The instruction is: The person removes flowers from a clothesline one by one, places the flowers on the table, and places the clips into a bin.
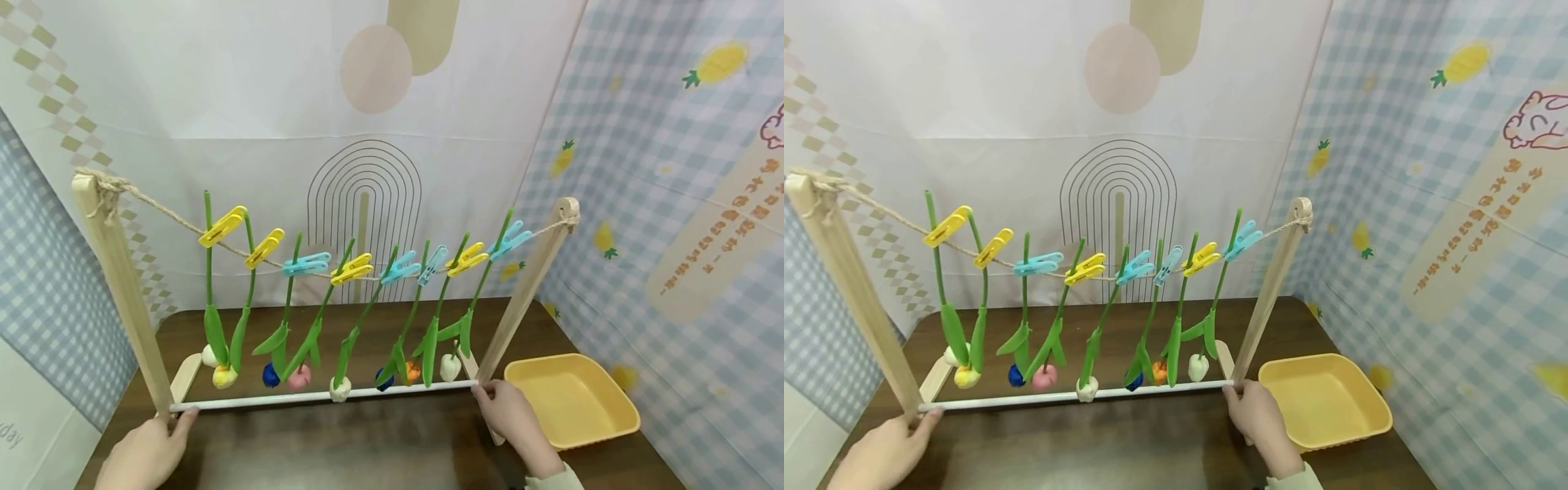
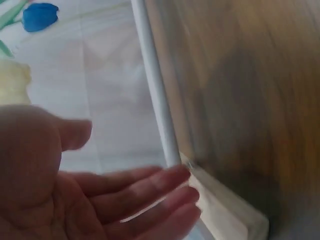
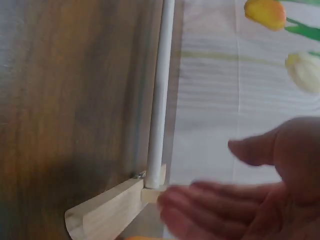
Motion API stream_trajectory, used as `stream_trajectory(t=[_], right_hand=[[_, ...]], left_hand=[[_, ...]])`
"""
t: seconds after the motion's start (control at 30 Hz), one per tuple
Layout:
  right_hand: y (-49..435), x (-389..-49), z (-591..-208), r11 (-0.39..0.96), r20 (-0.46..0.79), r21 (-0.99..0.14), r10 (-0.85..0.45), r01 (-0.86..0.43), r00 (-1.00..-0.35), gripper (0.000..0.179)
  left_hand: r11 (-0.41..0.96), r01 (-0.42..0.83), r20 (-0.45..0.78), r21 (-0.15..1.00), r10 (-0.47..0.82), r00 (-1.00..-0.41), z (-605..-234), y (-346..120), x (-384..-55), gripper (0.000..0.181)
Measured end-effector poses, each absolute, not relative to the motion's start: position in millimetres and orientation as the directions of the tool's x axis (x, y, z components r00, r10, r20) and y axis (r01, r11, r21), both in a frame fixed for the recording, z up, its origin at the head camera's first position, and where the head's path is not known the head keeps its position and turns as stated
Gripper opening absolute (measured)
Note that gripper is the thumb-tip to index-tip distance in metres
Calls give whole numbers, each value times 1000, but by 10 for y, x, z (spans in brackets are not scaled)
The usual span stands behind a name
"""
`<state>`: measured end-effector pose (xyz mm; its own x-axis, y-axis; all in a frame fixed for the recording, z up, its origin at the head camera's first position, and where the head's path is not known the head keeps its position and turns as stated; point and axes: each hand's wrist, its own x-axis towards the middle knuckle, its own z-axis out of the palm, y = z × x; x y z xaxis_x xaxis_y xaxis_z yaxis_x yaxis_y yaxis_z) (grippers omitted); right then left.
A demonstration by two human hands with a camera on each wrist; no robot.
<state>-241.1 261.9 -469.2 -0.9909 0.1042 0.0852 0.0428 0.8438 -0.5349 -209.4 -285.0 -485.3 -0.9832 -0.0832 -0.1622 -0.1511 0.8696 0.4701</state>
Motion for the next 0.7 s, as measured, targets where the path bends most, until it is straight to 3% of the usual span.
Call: stream_trajectory(t=[0.2, 0.47, 0.7], right_hand=[[2585, -2351, -4646, 802, 186, -582, -32, -137, -982, 26], [2663, -2275, -4380, 824, 275, -472, -200, -314, -940, 36], [2754, -2295, -4094, 774, 382, -425, -317, -470, -868, 33]], left_hand=[[857, -37, -104, 514, 20, -994, -4760, -2457, -2037, 79], [811, 81, -89, 579, 161, -983, -4701, -2042, -1939, 65], [705, 214, 59, 676, 238, -969, -4611, -1703, -1887, 56]])
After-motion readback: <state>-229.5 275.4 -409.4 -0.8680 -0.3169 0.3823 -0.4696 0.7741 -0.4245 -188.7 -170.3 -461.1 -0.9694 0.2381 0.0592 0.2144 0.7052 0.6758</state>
